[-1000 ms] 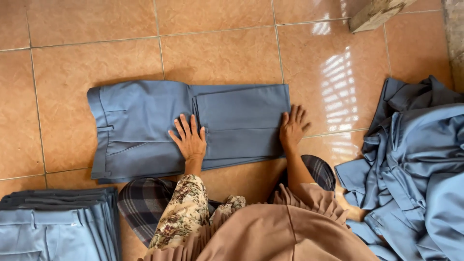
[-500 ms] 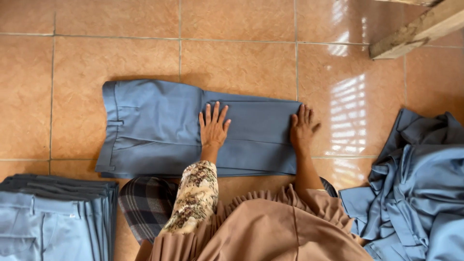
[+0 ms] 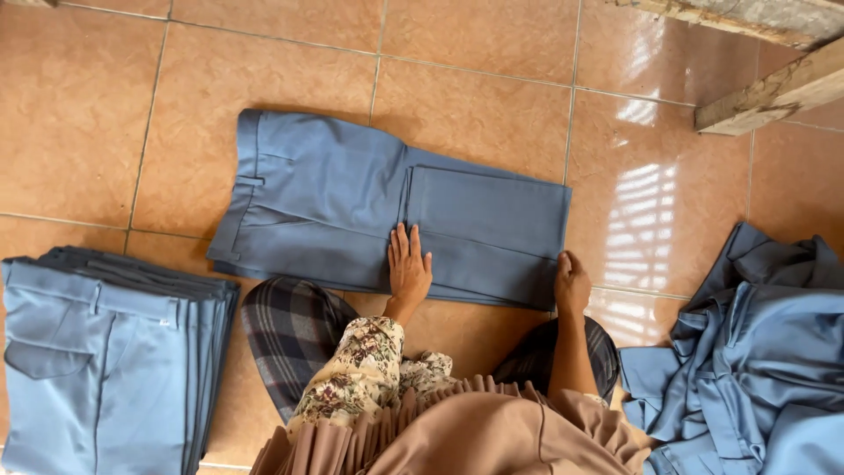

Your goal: The person is folding blue trousers on a tiled floor and stacking them neatly.

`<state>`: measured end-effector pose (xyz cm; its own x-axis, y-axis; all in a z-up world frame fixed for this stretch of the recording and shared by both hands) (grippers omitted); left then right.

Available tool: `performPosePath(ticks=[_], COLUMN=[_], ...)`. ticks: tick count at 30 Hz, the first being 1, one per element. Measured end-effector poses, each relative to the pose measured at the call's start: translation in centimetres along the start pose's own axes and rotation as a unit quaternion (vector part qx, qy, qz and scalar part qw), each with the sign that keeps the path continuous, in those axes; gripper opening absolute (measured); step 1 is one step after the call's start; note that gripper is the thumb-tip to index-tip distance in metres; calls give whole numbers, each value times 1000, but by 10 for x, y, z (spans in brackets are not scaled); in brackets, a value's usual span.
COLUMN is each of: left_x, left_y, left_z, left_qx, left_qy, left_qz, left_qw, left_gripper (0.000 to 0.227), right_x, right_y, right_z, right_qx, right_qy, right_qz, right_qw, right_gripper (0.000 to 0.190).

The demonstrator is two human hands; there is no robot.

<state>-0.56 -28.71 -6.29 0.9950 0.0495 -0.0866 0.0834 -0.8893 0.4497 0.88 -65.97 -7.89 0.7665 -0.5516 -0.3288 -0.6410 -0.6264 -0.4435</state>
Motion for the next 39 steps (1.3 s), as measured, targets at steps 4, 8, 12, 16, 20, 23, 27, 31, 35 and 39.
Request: performPosePath(ticks=[4, 8, 12, 16, 20, 23, 27, 31, 35, 39], left_x=[-24, -38, -41, -42, -43, -54, -55, -26, -23, -36], left_y=[-16, -32, -31, -7, 39, 82, 112, 59, -23, -46], left_z=[5, 15, 16, 31, 71, 90, 84, 69, -52, -107], left_qx=[-25, -58, -91, -180, -164, -178, -221, -519, -726, -694], left_qy=[-15, -18, -16, -50, -61, -178, -287, -251, -148, -13], left_qz=[2, 6, 2, 23, 105, 161, 177, -119, -288, -385], left_qw=[1000, 998, 996, 982, 979, 954, 915, 808, 606, 608], left_gripper=[70, 71, 65, 61, 60, 68, 70, 63, 101, 120], right_x=[13, 2, -85, -148, -160, -158, -159, -178, -230, -224], right_y=[46, 38, -65, -127, -145, -156, -183, -203, -230, -202], right_z=[34, 38, -69, -145, -177, -189, -169, -105, -27, 42], right_qx=[-6, 421, 571, 598, 602, 606, 586, 459, 375, 307], right_qy=[-35, -163, -195, -179, -133, -115, -104, -129, -307, -388], right_qz=[28, 139, 128, 5, -51, -91, -111, -104, -181, -188], right_qw=[999, 881, 787, 781, 786, 782, 796, 873, 855, 849], right_gripper=[61, 42, 23, 22, 22, 21, 22, 53, 50, 44])
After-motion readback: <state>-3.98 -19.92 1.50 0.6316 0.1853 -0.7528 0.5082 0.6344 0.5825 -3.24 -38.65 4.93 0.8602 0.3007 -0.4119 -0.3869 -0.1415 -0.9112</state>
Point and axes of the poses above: each hand's wrist, its own x-axis towards the middle knuckle, its own z-axis out of the palm, y = z × x, the point moved 2 cm from there along x, towards the middle knuckle, and after that the axes turned 5 degrees about z, right-handed, at the moved point
